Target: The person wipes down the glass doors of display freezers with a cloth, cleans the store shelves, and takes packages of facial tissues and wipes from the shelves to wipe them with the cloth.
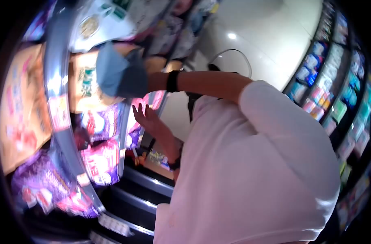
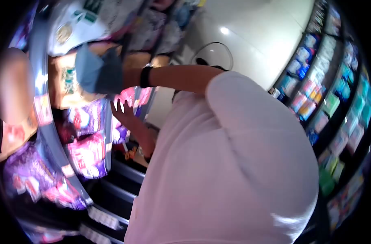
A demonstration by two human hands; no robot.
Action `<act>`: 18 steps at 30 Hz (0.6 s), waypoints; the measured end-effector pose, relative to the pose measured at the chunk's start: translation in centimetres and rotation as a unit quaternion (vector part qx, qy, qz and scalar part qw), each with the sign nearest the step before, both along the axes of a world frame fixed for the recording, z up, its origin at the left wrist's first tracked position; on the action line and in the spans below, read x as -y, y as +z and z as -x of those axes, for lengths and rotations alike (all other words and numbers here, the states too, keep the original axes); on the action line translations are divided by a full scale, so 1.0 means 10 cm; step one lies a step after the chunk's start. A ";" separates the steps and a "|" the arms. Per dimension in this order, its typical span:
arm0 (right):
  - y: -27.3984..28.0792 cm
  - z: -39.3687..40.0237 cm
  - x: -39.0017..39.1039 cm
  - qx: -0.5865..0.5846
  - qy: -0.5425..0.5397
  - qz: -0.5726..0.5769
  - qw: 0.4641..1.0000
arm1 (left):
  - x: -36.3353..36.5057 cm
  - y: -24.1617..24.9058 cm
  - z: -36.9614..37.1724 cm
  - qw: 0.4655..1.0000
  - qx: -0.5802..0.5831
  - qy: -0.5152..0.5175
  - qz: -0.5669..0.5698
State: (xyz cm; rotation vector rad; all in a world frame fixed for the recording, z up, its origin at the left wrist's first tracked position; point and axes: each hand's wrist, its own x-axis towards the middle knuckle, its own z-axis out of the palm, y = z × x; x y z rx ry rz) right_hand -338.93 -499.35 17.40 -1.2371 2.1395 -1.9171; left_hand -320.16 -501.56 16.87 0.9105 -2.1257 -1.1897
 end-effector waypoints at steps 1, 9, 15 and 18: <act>-0.01 -0.06 -0.06 -0.002 -0.014 -0.002 1.000 | -0.02 -0.03 0.03 0.999 0.012 -0.030 -0.009; 0.20 -0.30 -0.73 -0.045 -0.169 -0.028 0.984 | -0.42 -0.18 0.76 0.926 0.107 -0.357 -0.069; 0.34 -0.38 -1.91 -0.148 -0.480 0.066 0.862 | -1.37 -0.35 1.34 0.814 0.123 -0.565 -0.058; 0.37 -0.61 -2.69 -0.089 -0.559 0.197 0.800 | -2.01 -0.38 1.51 0.759 0.129 -0.637 -0.039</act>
